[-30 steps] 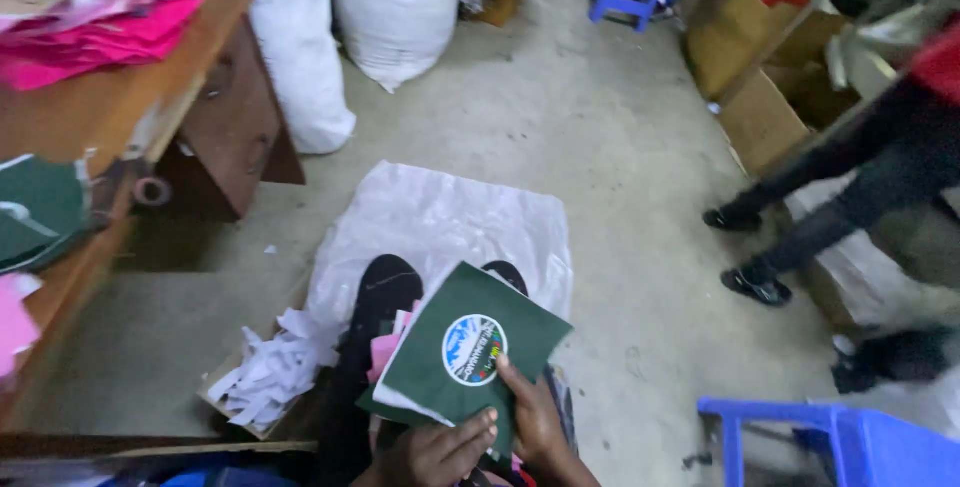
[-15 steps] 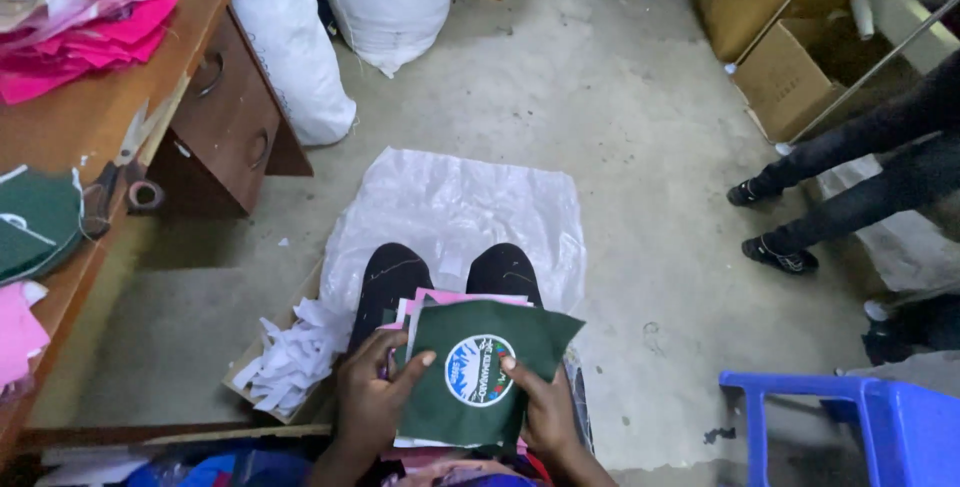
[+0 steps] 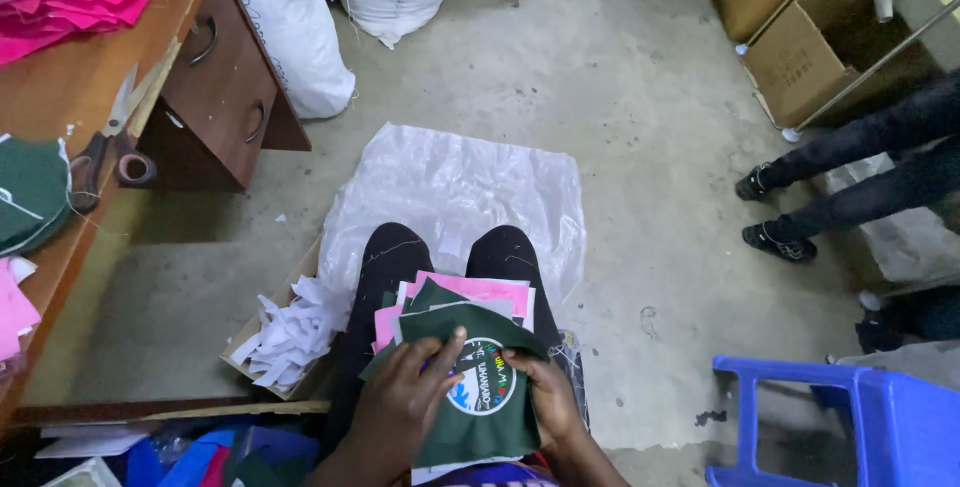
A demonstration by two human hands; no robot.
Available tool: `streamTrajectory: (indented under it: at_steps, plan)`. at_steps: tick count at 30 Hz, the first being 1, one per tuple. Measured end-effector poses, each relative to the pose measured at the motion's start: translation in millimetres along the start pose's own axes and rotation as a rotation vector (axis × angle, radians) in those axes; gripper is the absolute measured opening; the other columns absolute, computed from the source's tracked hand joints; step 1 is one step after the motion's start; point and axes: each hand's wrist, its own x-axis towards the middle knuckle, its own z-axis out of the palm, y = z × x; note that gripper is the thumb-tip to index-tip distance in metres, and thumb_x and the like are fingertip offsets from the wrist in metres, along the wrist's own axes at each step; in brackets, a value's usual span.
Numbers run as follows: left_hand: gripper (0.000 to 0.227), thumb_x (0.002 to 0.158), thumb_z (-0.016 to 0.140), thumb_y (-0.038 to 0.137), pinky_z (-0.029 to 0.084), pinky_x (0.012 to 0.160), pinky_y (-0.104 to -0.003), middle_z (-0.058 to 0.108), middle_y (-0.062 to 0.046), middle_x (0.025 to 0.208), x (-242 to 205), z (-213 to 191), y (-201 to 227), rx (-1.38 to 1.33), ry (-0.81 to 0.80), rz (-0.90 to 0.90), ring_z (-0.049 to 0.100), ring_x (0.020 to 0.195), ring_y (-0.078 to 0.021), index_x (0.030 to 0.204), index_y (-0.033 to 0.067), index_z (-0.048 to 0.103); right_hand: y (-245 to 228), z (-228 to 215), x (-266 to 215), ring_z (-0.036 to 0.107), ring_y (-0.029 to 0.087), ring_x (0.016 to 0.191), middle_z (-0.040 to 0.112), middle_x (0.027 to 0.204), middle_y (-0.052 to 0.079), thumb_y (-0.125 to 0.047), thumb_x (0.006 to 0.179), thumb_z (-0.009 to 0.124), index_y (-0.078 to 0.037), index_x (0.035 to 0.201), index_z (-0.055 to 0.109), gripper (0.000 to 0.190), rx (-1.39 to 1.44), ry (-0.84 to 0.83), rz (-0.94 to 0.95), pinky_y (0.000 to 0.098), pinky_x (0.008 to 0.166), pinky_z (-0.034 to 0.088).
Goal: The person is manually marking green fabric pouches with a pen and then aligning and placing circular patches onto them while sitting on the floor.
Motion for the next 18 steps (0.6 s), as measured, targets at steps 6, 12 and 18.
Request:
streamTrajectory:
  at_steps: [6, 12, 18]
  plan:
    - [0.054, 0.09, 0.079, 0.017, 0.048, 0.068, -0.036, 0.066, -0.006, 0.105, 5, -13, -2, 0.045, -0.017, 0.079, 0.059, 0.075, -0.0201, 0.141, 0.0047, 0.066, -7, 3, 0, 0.067, 0.022, 0.075, 0.074, 0.101, 0.021, -0.009, 0.102, 0.061, 0.012, 0.123, 0.071, 0.031, -0.101, 0.095, -0.017, 0.0304, 0.065, 0.055]
    - [0.041, 0.08, 0.083, 0.011, 0.052, 0.081, -0.037, 0.077, -0.004, 0.112, 0, -15, -5, -0.068, 0.046, 0.025, 0.068, 0.085, -0.0193, 0.121, 0.0062, 0.077, -13, 10, -10, 0.069, 0.027, 0.092, 0.078, 0.113, 0.026, -0.004, 0.1, 0.061, 0.02, 0.121, 0.075, 0.035, -0.315, 0.134, -0.105, 0.0344, 0.082, 0.055]
    - [0.04, 0.081, 0.082, 0.009, 0.051, 0.077, -0.037, 0.076, -0.004, 0.107, 1, -14, -6, -0.09, 0.012, -0.02, 0.065, 0.082, -0.0191, 0.121, 0.0064, 0.077, -22, 28, -25, 0.066, 0.024, 0.07, 0.073, 0.091, 0.025, -0.008, 0.097, 0.067, 0.018, 0.114, 0.07, 0.031, -0.304, 0.115, -0.105, 0.031, 0.06, 0.052]
